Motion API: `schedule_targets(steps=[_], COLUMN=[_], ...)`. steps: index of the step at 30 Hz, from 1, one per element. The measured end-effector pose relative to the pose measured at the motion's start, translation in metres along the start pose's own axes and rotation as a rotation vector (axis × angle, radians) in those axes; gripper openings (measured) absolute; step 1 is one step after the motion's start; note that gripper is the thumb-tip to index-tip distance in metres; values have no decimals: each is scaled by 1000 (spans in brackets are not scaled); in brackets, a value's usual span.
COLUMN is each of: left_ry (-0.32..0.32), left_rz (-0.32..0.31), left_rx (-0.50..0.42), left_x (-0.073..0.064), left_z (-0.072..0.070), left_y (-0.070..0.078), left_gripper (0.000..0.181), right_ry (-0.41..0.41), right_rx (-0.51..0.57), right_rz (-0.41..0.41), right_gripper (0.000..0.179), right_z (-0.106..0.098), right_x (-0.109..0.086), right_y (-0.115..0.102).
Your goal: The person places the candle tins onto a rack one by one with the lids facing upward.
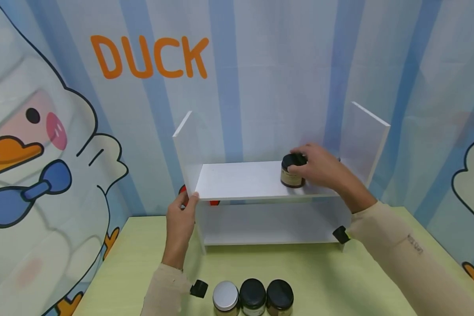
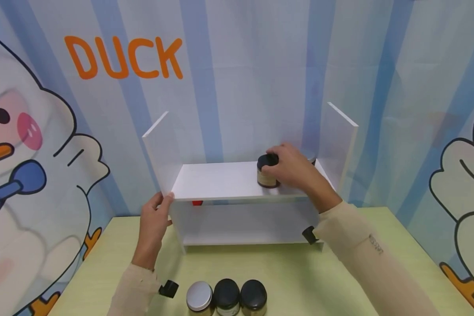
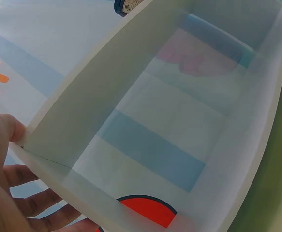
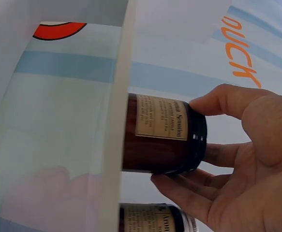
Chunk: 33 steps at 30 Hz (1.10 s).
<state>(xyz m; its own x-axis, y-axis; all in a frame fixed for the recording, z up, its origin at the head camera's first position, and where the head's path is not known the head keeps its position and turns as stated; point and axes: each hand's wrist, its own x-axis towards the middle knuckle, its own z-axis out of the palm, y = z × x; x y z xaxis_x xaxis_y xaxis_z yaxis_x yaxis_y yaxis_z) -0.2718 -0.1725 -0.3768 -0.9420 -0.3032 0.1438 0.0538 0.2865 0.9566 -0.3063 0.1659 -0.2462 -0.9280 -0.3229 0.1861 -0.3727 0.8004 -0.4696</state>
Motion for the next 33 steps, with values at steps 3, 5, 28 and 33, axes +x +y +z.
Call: schedule_targets(steps=[3,5,28,33], left_ry=[2,1,6,8], left_rz=[-1,-8,8,3], left_rx=[-4,-11,-4,-7], left_x=[0,0,0,0], left_z=[0,0,0,0], left_y=[0,-1,-2,-1], left_gripper=[56,58,55,54], right_ry=[-42,-68,-168,-172], right_rx=[-25,-33,-91,-93], right_rz=[13,14,49,57], right_gripper=[58,57,56,56], right_z=[-5,-8,-23,-24], right_x=[5,8,27,30], right_y=[-4,-6,-11,-11])
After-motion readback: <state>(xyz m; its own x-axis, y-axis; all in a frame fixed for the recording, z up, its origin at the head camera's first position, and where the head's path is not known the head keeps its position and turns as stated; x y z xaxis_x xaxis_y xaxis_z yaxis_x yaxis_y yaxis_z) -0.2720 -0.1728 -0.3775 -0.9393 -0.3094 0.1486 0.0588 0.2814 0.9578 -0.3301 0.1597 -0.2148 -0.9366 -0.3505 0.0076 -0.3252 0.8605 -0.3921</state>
